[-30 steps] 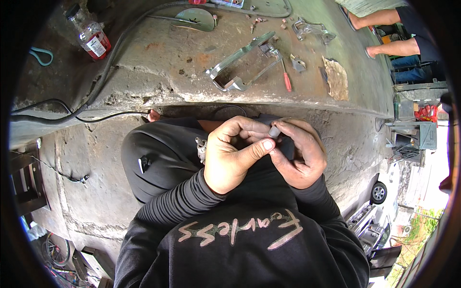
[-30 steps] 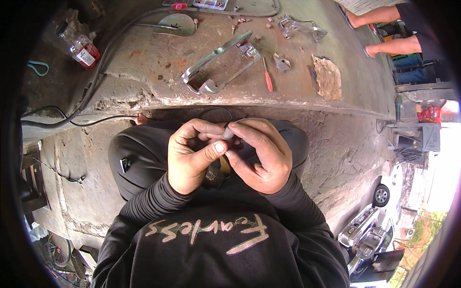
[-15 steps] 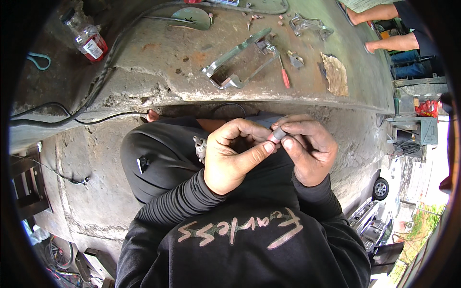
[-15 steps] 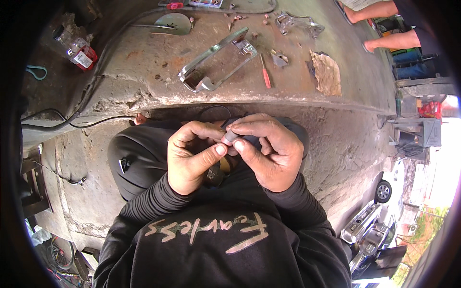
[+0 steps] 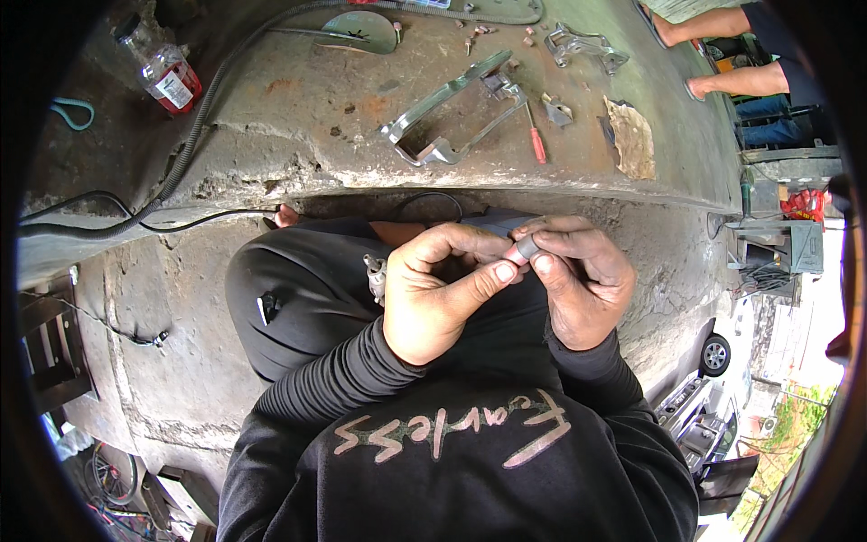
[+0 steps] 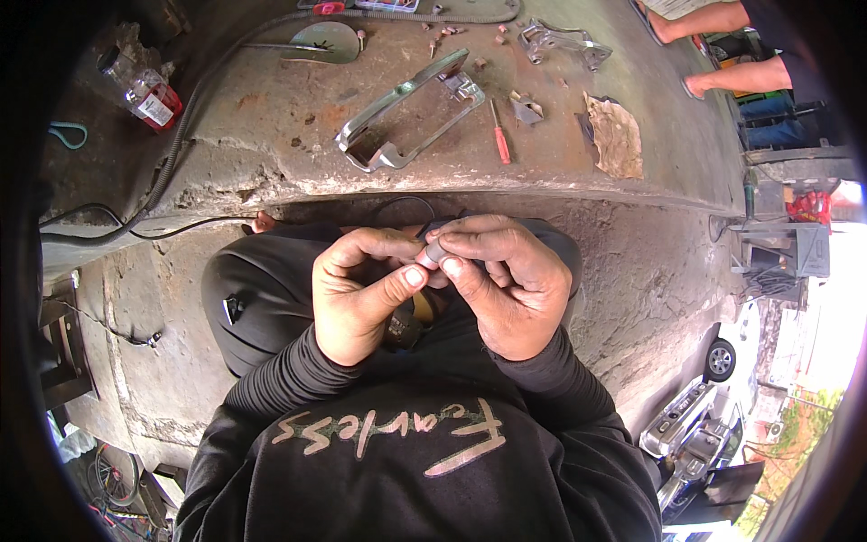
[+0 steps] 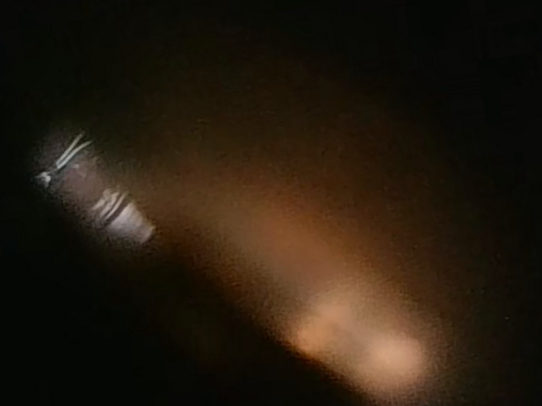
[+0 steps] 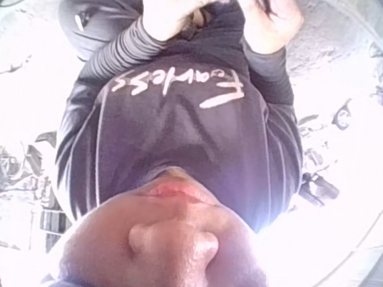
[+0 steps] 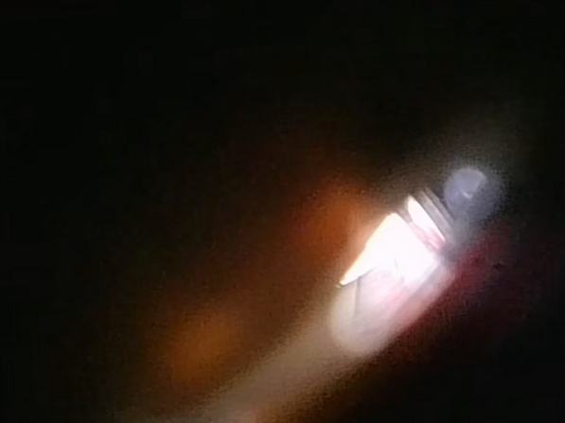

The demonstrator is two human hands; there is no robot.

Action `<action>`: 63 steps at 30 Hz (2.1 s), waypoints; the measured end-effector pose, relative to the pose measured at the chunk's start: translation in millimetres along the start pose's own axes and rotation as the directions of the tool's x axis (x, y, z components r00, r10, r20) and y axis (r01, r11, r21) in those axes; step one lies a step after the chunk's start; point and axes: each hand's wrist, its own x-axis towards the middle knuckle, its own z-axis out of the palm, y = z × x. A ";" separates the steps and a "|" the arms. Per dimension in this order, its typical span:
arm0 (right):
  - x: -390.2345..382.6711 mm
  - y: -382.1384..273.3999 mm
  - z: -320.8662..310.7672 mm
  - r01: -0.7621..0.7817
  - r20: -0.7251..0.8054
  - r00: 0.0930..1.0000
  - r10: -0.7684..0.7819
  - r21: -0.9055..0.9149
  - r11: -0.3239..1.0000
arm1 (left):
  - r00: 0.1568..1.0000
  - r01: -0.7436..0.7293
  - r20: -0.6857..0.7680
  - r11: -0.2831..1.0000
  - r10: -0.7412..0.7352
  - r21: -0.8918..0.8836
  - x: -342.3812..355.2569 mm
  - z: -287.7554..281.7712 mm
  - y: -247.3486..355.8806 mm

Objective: The person sits on the floor and uses a rotary tool and a screwdriver to adjust and grind small metal components. They repeatedly insert and remove a cylindrical part, tighten it with a screwdriver, and grind its surface with the rotary tool.

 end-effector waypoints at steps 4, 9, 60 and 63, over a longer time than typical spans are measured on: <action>1.8 0.1 -0.9 0.017 0.024 1.000 -0.016 -0.060 0.998 | 0.999 -0.048 -0.018 0.999 0.049 0.016 0.7 1.6 -1.9; 0.3 0.8 2.9 0.032 0.008 0.999 -0.031 -0.114 0.993 | 0.997 -0.075 -0.028 0.994 0.078 0.082 0.9 -0.4 -2.6; 6.1 8.7 -3.6 0.344 0.254 0.938 -0.236 -0.604 0.719 | 0.967 0.209 -0.055 0.903 -0.247 -0.376 -0.5 -5.0 -8.9; 5.7 12.0 -5.5 0.363 0.264 0.931 -0.252 -0.599 0.713 | 0.967 0.207 -0.060 0.903 -0.246 -0.377 0.6 -4.3 -9.0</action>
